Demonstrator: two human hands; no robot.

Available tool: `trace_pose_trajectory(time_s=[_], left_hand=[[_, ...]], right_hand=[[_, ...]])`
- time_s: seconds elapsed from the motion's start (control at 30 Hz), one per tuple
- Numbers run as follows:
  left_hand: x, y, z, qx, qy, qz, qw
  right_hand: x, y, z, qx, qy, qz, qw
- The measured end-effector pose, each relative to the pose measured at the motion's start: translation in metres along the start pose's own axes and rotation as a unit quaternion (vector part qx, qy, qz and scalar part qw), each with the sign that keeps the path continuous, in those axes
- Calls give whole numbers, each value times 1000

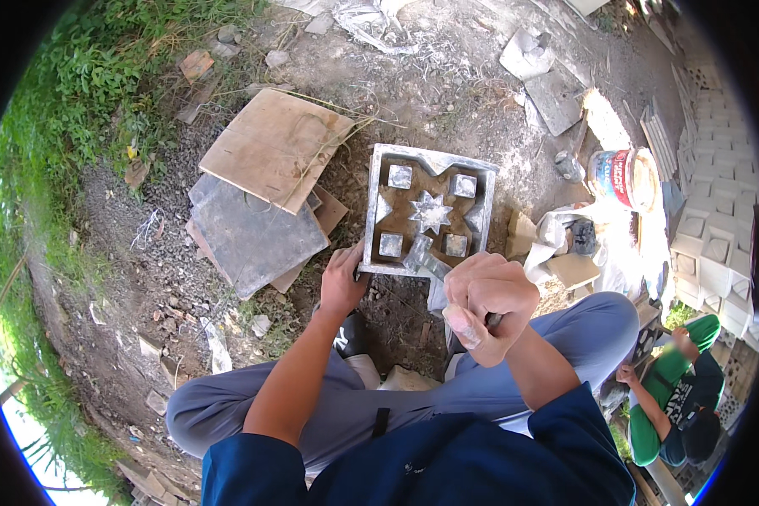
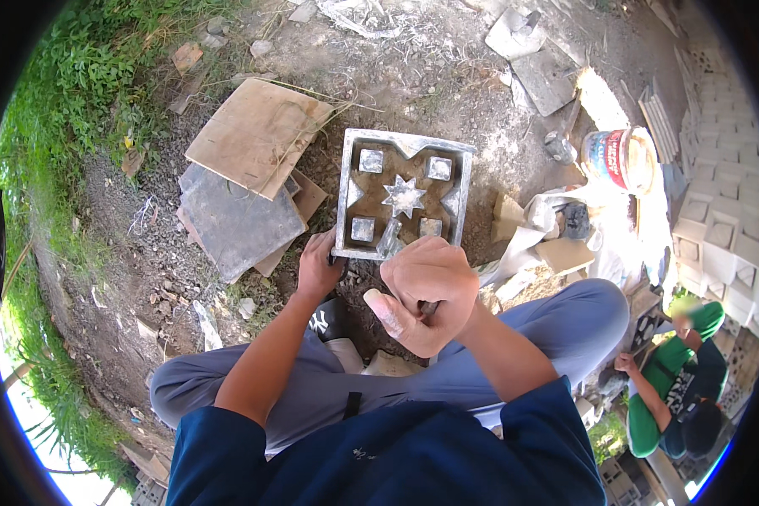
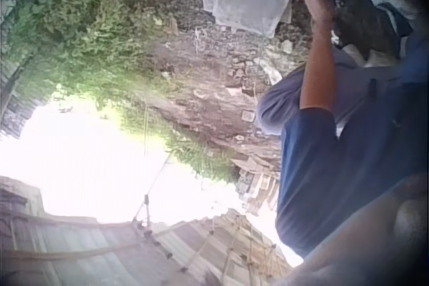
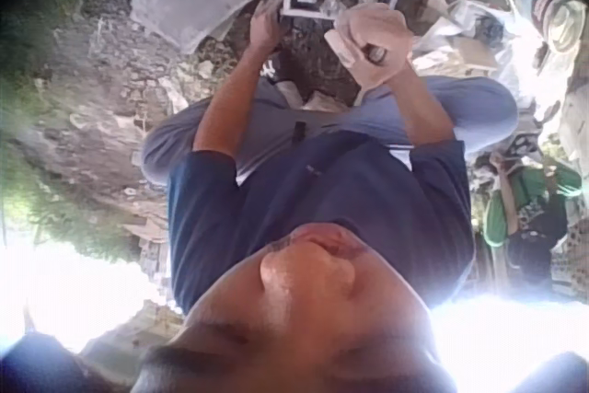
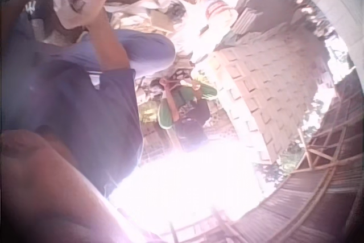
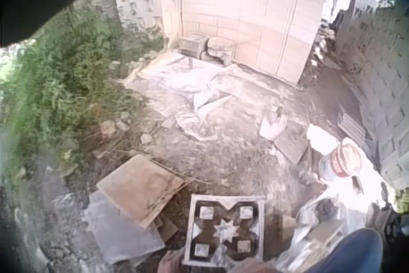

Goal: The person cleans a decorative star-shaped stone mold by scraping excess material from its edges and internal cavities using a hand tool.

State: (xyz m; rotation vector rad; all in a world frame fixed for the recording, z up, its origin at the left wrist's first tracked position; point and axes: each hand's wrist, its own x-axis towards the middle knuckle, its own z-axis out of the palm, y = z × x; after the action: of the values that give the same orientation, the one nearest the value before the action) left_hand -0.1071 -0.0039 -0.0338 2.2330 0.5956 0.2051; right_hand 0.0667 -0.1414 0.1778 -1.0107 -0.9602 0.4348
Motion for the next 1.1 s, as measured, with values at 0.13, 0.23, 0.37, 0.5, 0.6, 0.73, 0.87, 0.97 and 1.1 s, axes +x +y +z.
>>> trace_pose_trajectory(time_s=[0.13,0.23,0.37,0.5,0.6,0.73,0.87,0.97,1.1], left_hand=[[-6,-5,-1,10,19,25,999],[-3,-6,2,13,12,24,1000],[-7,-7,1,15,17,19,1000],[-7,-9,1,27,5,-3,1000],[-6,-1,2,32,3,-2,999],[-3,11,-1,49,-8,-30,998],[0,-6,-8,70,-30,-68,995],[-1,5,4,80,-40,-71,993],[-7,26,-13,52,-77,-105,990]], right_hand=[[4,-17,4,83,-54,-34,994],[2,9,-8,9,44,69,997],[15,-14,-14,77,-30,37,996],[20,22,-13,98,4,89,991],[14,22,-3,-18,52,44,998],[26,21,8,-122,37,90,988],[31,18,28,41,130,67,988],[21,35,12,-67,85,101,989],[25,28,29,-113,111,70,985]])
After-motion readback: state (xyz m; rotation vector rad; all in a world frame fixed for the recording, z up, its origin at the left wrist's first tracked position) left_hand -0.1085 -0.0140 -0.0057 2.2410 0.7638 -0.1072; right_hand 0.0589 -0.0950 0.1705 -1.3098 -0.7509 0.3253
